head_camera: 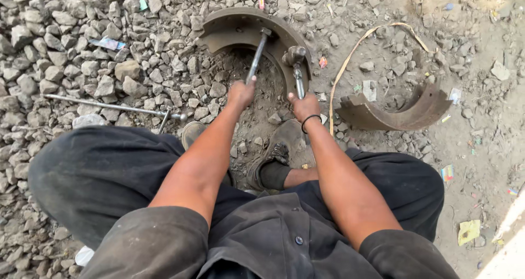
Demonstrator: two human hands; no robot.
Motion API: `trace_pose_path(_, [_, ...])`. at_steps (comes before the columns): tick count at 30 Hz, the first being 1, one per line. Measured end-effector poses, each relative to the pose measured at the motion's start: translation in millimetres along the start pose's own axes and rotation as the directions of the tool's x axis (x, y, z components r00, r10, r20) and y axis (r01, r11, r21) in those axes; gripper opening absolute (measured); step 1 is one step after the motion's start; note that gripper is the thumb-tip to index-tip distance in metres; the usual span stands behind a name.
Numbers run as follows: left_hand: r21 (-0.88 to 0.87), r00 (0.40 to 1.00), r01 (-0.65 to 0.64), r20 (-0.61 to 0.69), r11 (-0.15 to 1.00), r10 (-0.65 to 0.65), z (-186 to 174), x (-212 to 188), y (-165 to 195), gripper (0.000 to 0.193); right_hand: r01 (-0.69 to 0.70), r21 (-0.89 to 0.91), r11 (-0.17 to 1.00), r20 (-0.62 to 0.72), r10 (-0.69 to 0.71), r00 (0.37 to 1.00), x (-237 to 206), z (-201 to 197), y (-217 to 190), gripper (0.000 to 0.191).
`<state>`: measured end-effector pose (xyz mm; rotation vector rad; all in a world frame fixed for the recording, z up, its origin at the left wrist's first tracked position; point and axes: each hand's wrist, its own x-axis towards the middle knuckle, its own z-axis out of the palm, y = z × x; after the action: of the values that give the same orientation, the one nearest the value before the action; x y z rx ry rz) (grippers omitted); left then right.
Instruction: The person sits on a gravel surface and uses a hammer and a metal punch to repeatedly strike and shape a curved metal brake shoe. They adjust the position of the part and the punch several times to work on different sections.
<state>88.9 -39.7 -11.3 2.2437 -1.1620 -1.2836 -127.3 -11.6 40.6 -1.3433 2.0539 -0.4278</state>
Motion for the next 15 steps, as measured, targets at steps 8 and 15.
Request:
trace_pose_path(8, [-0.109,0.988,0.085,-0.119,0.99,-0.098,1.7,-26.7,0.9,0.066,-0.24,0.276,0.931,0.243,0.174,0.954,-1.6,5.6,-8.1,0.041])
trace_pose_path(15, [-0.16,0.984,0.105,-0.128,0.982,-0.126,-16.0,-35.0,18.9,0.064,-0.234,0.258,0.937,0.24,0.173,0.955,0.6,9.6,-4.2,0.041])
